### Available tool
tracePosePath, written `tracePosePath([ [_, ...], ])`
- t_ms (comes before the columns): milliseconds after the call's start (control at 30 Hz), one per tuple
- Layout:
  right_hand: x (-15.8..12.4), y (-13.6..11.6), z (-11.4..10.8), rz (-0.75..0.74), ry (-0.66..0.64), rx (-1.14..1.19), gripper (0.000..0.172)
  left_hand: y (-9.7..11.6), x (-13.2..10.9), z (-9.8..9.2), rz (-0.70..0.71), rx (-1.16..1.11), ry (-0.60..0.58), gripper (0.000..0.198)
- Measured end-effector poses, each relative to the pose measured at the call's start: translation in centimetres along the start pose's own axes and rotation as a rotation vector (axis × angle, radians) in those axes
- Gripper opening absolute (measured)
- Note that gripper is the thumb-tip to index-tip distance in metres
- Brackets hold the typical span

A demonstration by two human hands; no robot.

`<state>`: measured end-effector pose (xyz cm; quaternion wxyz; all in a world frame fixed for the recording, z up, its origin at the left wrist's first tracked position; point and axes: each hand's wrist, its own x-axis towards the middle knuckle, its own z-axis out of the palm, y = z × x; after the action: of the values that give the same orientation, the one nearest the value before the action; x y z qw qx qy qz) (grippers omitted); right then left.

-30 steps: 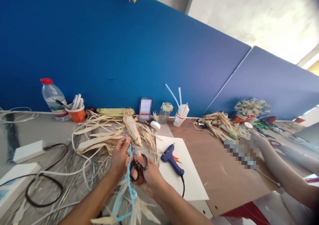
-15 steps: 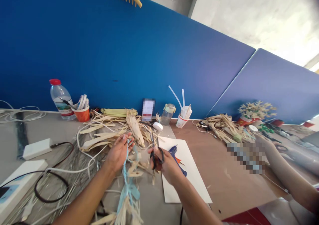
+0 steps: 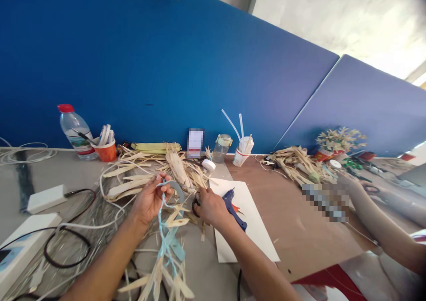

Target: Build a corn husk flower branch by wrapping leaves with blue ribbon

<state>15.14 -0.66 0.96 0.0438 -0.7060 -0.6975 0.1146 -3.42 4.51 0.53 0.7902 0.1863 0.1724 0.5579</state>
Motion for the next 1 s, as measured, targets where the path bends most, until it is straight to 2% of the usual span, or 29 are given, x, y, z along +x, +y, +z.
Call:
tracePosePath([
  [167, 0.5, -0.3, -0.4, -0.095, -0.082, -0.013, 0.056, 0.7, 0.1, 0.2, 0.030, -0.057, 0.057, 0.020],
  [333, 0.2, -0.2, -1.7, -0.200, -0.185, -0.024, 0.045, 0.9, 0.1, 0.2, 0.097, -0.063, 0.186, 0.025],
  [467, -0.1, 0.0, -2.5, -0.156, -0.109, -0.019, 0.032, 0.6, 0.1, -0.1, 0.121, -0.068, 0.148, 0.017],
  [533, -0.3, -0.2, -2.8, -0.178, -0.010, 0.106, 0.030, 0.4, 0.1, -0.2, 0.114, -0.058, 0.104, 0.014],
  [667, -1.1, -1.7, -3.1, -0.409, 0.146, 0.549, 0.034, 0.2, 0.0, 0.0, 0.082, -0.057, 0.121, 0.019],
  [733, -1.8, -2.7, -2.8, -0.557, 0.172, 0.648, 0.036, 0.3, -0.1, 0.2, 0.078, -0.082, 0.169, 0.026],
  [800, -2.5, -3.5, -2.3, -0.694, 0.162, 0.650, 0.039, 0.5, -0.1, 0.4, 0.094, -0.111, 0.218, 0.031],
  [867, -3.0, -4.1, -1.8, -0.768, 0.121, 0.593, 0.042, 0.7, 0.0, 0.4, 0.113, -0.135, 0.254, 0.032],
  [1000, -3.6, -4.1, -2.0, -0.713, 0.037, 0.462, 0.044, 1.0, 0.2, 0.0, 0.120, -0.188, 0.279, 0.031],
])
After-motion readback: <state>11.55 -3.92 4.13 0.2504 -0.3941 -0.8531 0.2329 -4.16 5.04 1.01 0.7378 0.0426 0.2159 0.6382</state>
